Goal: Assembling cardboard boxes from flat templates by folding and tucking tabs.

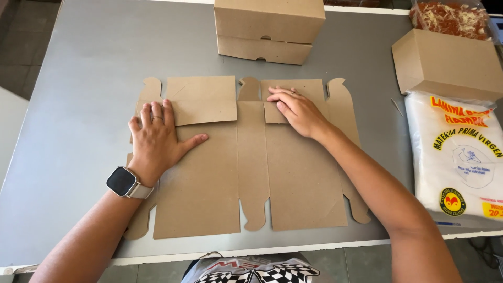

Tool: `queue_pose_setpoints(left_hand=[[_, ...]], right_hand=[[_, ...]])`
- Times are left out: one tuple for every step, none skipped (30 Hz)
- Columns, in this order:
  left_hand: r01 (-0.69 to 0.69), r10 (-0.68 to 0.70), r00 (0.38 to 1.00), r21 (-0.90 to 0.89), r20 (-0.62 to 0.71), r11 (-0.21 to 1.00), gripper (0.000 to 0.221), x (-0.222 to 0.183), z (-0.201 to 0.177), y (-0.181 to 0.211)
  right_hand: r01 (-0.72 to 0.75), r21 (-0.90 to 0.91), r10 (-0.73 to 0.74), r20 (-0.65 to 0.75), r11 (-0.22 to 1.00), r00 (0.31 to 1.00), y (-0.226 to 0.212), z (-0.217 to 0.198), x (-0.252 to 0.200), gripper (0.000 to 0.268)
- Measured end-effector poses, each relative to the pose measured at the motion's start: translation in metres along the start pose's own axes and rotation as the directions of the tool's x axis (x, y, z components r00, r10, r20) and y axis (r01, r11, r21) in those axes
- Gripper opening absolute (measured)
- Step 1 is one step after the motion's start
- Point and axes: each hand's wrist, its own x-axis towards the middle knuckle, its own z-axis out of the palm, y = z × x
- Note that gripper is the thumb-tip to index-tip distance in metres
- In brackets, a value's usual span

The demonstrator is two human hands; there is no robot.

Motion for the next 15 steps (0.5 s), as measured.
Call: queue_pose_setpoints(left_hand=[[0.003,-0.003,1.000,0.000,0.004,1.000,0.123,-0.002,-0.001,-0.001],[0.005,-0.005,1.000,0.004,0.011,1.000,0.123,-0.001,-0.002,0.000],[0.008,-0.008,1.000,0.008,0.019,1.000,0.124,-0.001,-0.003,0.001],[0.005,-0.005,1.000,0.004,0.020,1.000,0.124,0.000,-0.004,0.001],[0.006,-0.006,1.000,0.007,0.004,1.000,0.123,0.001,-0.005,0.000],[0.009,-0.009,1.000,0.010,-0.005,1.000,0.122,-0.002,-0.005,0.000],[0.008,-0.008,1.000,0.005,0.003,1.000,0.122,-0.005,-0.004,0.003],[0.015,-0.014,1.000,0.012,-0.010,1.000,0.123,-0.004,-0.005,0.003],[0.022,-0.021,1.000,0.019,-0.023,1.000,0.124,-0.003,-0.006,0.002],[0.022,-0.021,1.000,0.018,-0.020,1.000,0.124,-0.003,-0.004,0.001],[0.013,-0.012,0.999,0.014,-0.046,1.000,0.125,-0.002,-0.002,0.000],[0.003,-0.003,0.998,0.008,-0.068,1.000,0.125,-0.002,0.000,-0.001],[0.003,-0.002,0.998,0.005,-0.061,1.000,0.125,-0.005,0.002,0.001],[-0.001,0.001,0.998,0.008,-0.065,1.000,0.125,-0.004,0.001,0.001],[-0.004,0.005,0.998,0.011,-0.069,1.000,0.126,-0.002,0.000,0.001]], right_hand=[[0.000,0.002,0.000,0.004,1.000,1.000,-0.008,0.000,-0.004,0.035],[0.032,-0.107,-0.026,0.061,0.994,0.998,-0.015,-0.002,-0.008,0.041],[0.069,-0.212,-0.044,0.120,0.975,0.992,-0.021,-0.005,-0.011,0.052],[0.066,-0.214,-0.040,0.121,0.975,0.992,-0.021,-0.006,-0.013,0.052],[0.062,-0.269,-0.025,0.141,0.961,0.990,-0.021,-0.006,-0.015,0.057],[0.060,-0.320,-0.007,0.165,0.945,0.986,-0.021,-0.006,-0.019,0.064],[0.057,-0.319,-0.001,0.172,0.946,0.985,-0.018,-0.009,-0.028,0.064],[0.028,-0.332,0.031,0.173,0.943,0.984,-0.016,-0.012,-0.031,0.064],[-0.001,-0.345,0.064,0.173,0.939,0.983,-0.014,-0.016,-0.034,0.064],[-0.001,-0.344,0.065,0.175,0.939,0.982,-0.007,-0.022,-0.041,0.064],[-0.041,-0.353,0.104,0.161,0.935,0.982,0.001,-0.028,-0.048,0.063],[-0.082,-0.360,0.144,0.149,0.929,0.978,0.008,-0.033,-0.055,0.063],[-0.084,-0.359,0.148,0.155,0.929,0.977,0.017,-0.033,-0.064,0.063],[-0.085,-0.387,0.147,0.133,0.918,0.980,0.027,-0.035,-0.069,0.063],[-0.088,-0.413,0.146,0.111,0.906,0.983,0.036,-0.038,-0.074,0.063]])
